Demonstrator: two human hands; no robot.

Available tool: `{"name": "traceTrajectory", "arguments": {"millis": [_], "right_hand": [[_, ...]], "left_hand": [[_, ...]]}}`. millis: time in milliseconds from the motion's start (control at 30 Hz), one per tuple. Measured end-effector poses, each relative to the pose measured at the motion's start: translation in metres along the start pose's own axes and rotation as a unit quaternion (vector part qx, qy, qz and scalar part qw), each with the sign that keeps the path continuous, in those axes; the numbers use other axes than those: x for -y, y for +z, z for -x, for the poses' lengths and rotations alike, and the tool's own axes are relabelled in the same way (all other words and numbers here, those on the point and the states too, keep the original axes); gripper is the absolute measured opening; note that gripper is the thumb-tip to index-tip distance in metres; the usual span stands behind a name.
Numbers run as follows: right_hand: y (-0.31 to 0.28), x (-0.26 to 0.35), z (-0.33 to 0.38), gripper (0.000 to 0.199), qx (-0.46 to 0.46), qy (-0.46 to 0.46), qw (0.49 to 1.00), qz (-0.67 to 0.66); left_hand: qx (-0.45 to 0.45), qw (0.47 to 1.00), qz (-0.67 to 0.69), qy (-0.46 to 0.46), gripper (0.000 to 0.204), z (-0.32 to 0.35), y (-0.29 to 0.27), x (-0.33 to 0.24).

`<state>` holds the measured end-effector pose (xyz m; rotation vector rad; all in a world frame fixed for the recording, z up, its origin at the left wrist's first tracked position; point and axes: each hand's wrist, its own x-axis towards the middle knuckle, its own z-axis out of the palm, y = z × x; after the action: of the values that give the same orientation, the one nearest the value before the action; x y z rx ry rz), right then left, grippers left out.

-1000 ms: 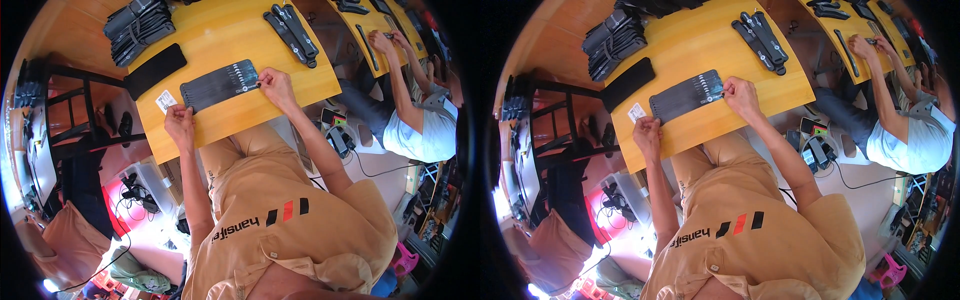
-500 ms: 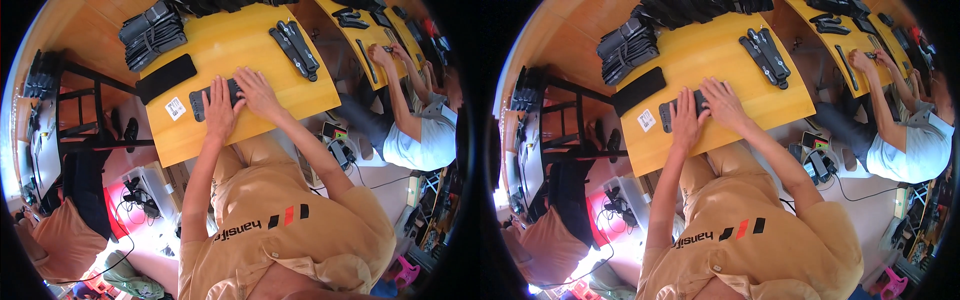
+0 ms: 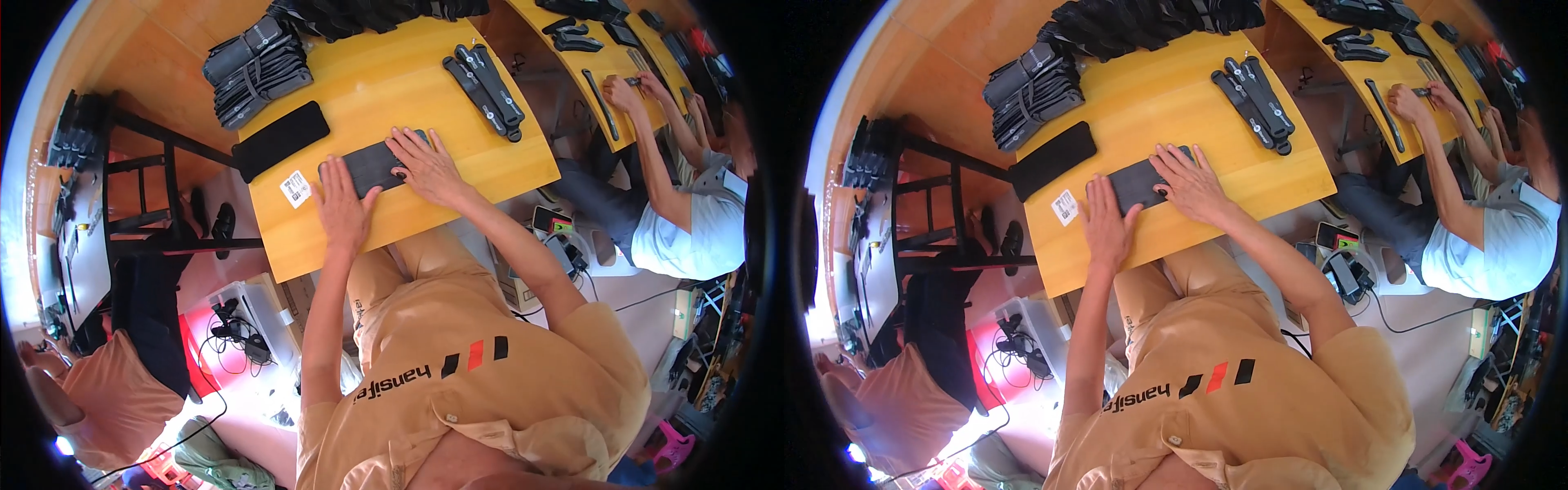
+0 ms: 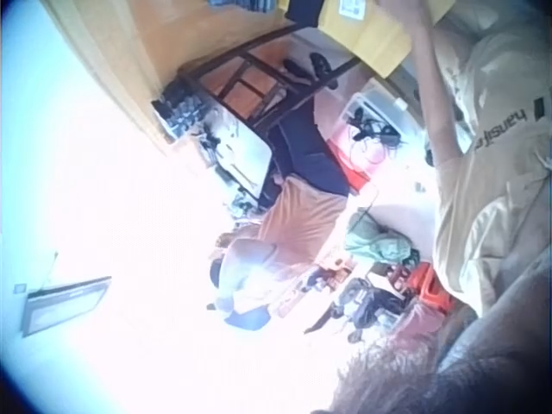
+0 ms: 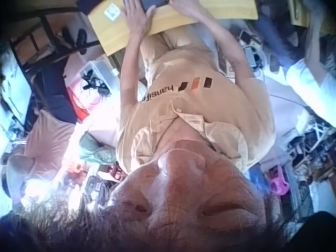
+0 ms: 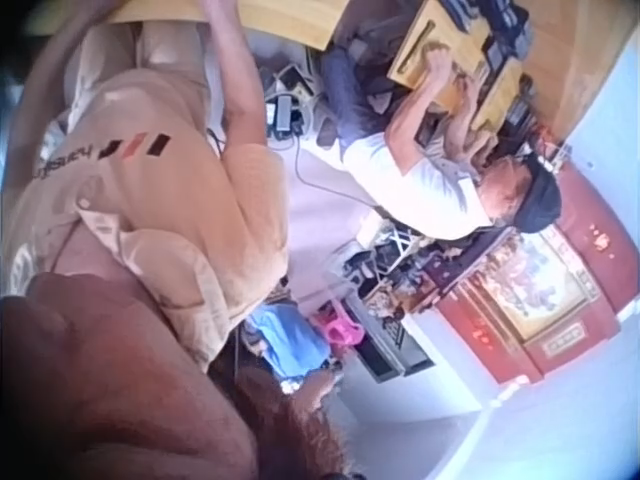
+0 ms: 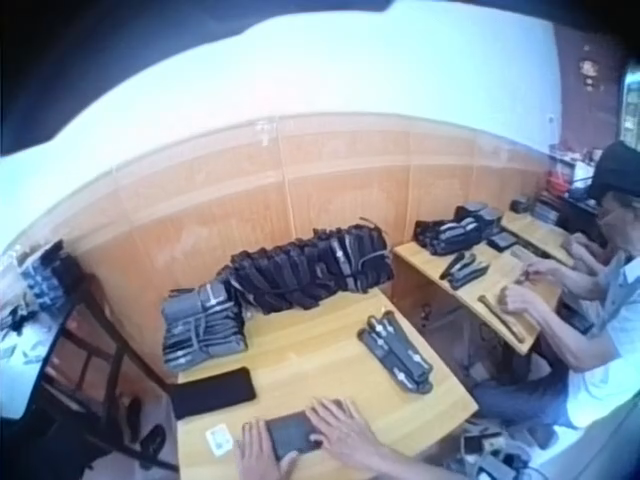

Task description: The person is assembling plastic buckles and adjustment components onto black fabric straps at a workstation.

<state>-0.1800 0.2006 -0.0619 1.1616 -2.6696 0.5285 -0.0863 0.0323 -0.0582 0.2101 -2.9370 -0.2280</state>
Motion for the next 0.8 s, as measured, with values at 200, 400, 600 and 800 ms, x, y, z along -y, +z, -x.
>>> {"name": "traceTrajectory", "arguments": {"millis": [200,400,600,800], "right_hand": [[-0.001,0.045,-0.021,0.052,0.020,-0.006,0.998,-0.055],[0.025,0.053,-0.017,0.052,0.009,0.009,0.995,-0.097],[0.011,0.027,-0.002,0.056,-0.014,0.034,0.999,-0.032],[-0.009,-0.018,0.018,0.048,-0.050,0.113,0.992,-0.004]], "left_hand": [[-0.019,0.998,0.052,-0.021,0.075,0.010,-0.008,0.015],[0.005,1.000,0.022,-0.004,0.064,0.010,-0.004,0.013],[0.009,0.999,0.028,-0.014,0.062,0.010,-0.002,0.014],[0.005,0.999,0.042,-0.011,0.059,0.014,-0.004,0.020]]}}
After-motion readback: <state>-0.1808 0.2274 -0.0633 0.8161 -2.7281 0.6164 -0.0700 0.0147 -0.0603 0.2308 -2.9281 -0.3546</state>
